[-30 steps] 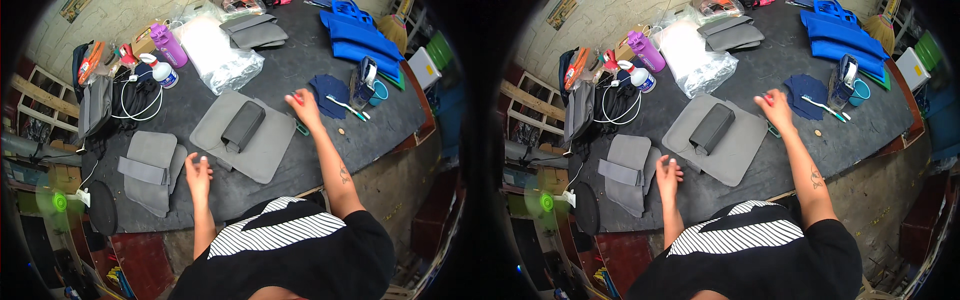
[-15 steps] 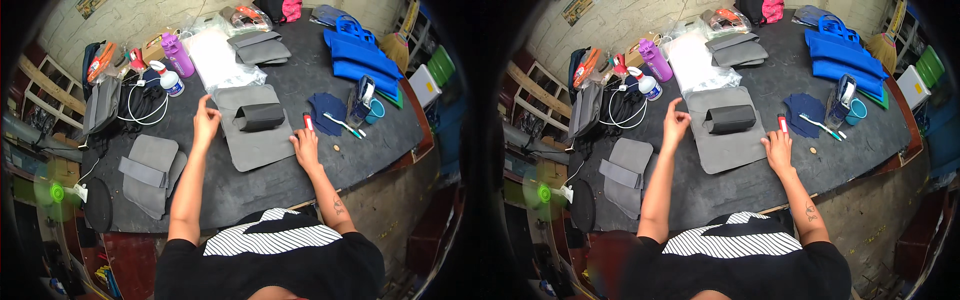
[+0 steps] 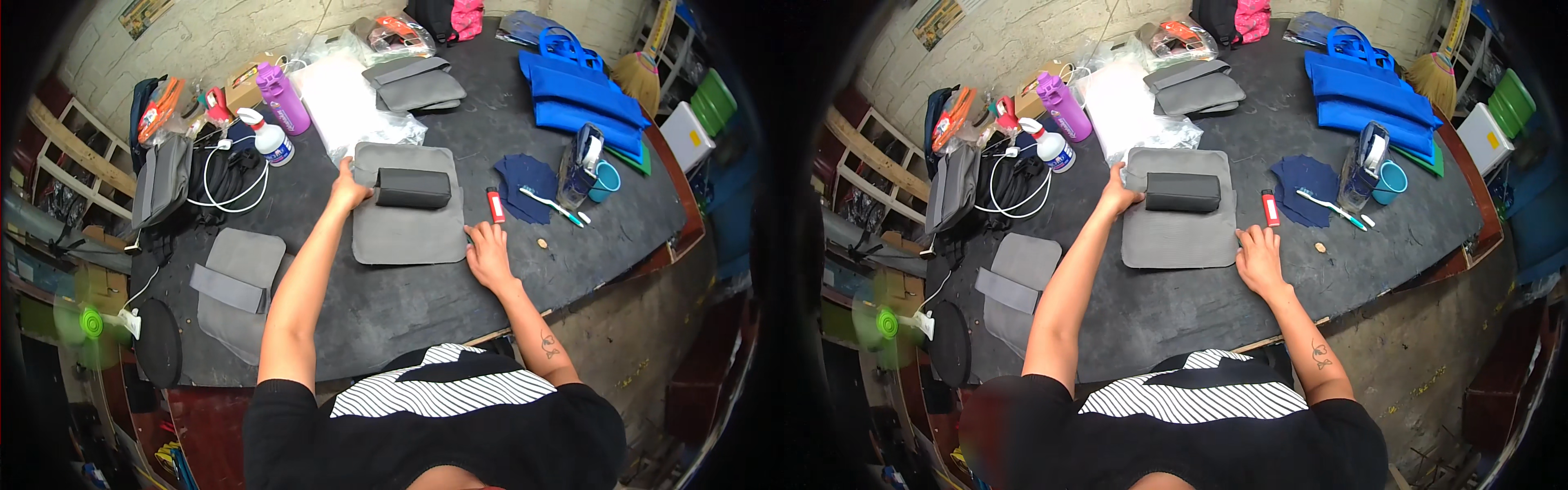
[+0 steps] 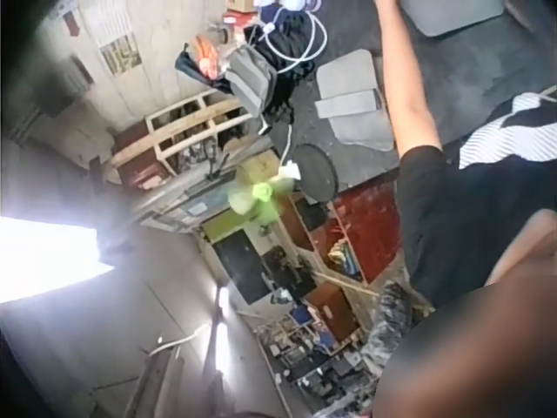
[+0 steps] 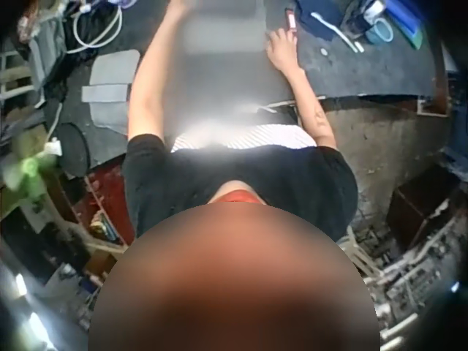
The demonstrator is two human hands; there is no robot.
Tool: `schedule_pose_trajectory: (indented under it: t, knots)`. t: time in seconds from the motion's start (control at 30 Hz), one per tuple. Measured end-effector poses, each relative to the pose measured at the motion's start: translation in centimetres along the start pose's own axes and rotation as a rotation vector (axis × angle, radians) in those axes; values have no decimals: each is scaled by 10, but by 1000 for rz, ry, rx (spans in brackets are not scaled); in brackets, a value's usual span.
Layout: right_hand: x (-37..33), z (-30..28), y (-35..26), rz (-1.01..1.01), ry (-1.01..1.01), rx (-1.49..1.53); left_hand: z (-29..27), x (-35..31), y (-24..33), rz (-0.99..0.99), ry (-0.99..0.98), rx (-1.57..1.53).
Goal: Marking fabric and sealing strap edges with a lighter to assemble textile pouches.
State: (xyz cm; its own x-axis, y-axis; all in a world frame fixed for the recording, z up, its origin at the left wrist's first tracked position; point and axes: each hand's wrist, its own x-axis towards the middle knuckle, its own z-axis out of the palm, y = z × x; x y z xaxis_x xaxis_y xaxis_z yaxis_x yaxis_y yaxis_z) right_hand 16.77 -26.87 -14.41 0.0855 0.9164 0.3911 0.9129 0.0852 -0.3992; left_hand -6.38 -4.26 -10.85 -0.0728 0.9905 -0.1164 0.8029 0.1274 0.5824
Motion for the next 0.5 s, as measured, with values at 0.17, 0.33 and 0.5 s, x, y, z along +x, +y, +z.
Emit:
schedule_pose_trajectory:
  t: [0.17,0.33,0.5]
  knots:
    - [-4,-10,-1,-66,-20,25,-55,0,25,531,-65,-271]
    - [-2,-4,1,-72,-32,61,-148,-44,95,1086,-103,-110]
    - [12,-4,9,-84,-8,-5,-135,-52,91,1059,-333,19]
